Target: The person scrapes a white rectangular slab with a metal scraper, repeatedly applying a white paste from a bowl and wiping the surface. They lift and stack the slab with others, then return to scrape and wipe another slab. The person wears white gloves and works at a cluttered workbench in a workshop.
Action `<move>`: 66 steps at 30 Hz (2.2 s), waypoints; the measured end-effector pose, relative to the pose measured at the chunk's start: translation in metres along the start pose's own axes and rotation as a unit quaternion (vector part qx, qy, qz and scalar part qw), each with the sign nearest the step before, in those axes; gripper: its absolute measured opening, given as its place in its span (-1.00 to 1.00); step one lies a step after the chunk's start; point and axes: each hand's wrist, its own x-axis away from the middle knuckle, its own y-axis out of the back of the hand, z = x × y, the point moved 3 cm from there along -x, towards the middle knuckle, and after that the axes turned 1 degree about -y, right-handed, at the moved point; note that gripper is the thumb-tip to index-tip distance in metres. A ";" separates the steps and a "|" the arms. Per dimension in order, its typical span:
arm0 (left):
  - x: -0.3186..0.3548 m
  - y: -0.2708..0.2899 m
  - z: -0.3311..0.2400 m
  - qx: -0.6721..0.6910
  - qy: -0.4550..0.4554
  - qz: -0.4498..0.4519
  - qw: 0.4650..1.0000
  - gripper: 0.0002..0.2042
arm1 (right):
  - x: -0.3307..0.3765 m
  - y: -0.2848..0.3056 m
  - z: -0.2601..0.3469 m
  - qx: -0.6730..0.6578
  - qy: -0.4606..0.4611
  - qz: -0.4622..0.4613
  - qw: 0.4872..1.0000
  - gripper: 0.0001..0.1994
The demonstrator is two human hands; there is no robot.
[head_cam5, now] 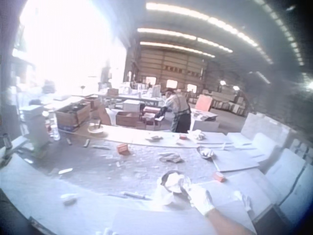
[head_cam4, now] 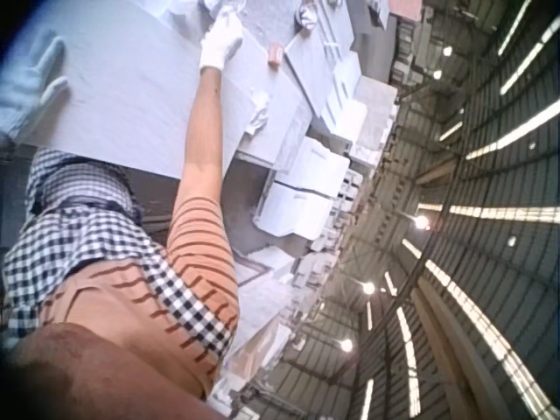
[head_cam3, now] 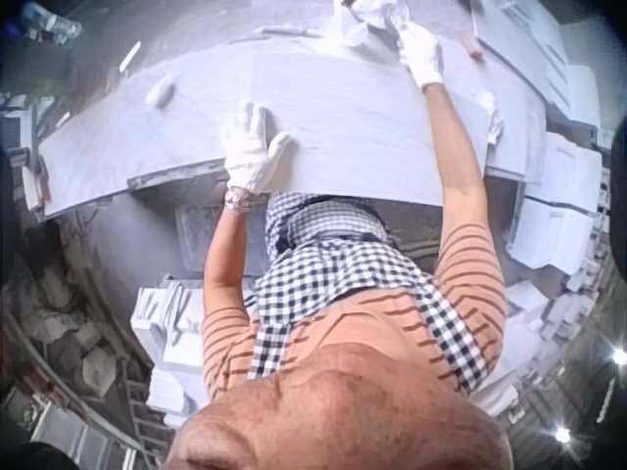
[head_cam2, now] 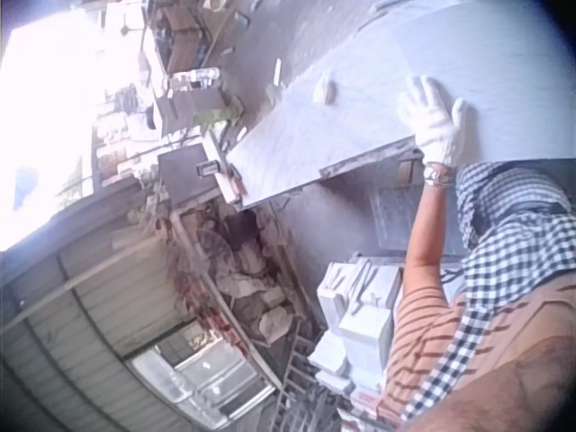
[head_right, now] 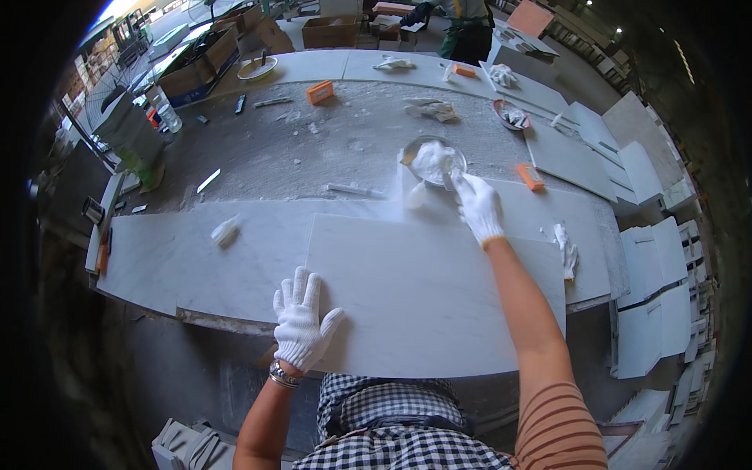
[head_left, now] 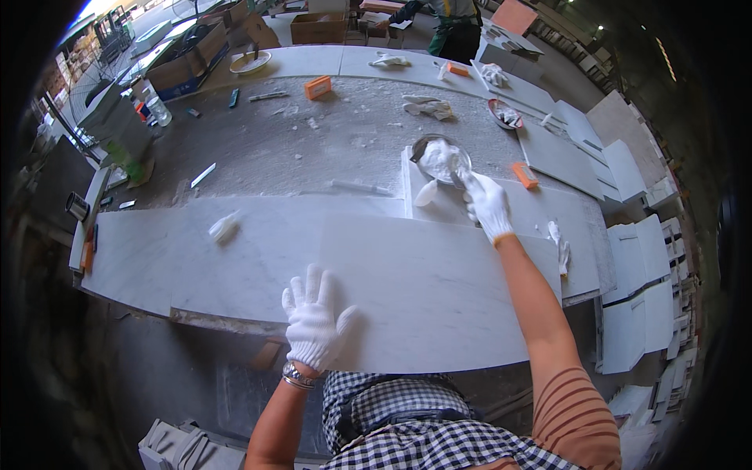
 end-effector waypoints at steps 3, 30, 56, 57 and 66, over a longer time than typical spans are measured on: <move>0.000 0.002 0.000 -0.006 -0.008 0.001 1.000 -0.17 | 0.052 0.045 -0.026 0.319 0.213 -0.128 0.915 -0.35; -0.171 -0.029 0.024 -0.047 0.005 0.006 0.999 -0.25 | 0.201 -0.128 0.004 0.451 0.318 0.163 0.818 0.00; -0.016 -0.014 0.027 0.046 -0.087 -0.044 0.994 -0.23 | 0.273 0.170 -0.121 0.634 -0.138 -0.138 0.748 -0.02; 0.003 -0.009 0.025 0.072 -0.099 -0.047 0.991 -0.21 | 0.275 0.149 -0.112 0.646 -0.064 -0.130 0.749 -0.02; 0.063 -0.014 0.027 0.096 -0.045 -0.023 0.994 -0.32 | 0.296 -0.108 -0.022 0.473 0.171 0.320 0.803 -0.04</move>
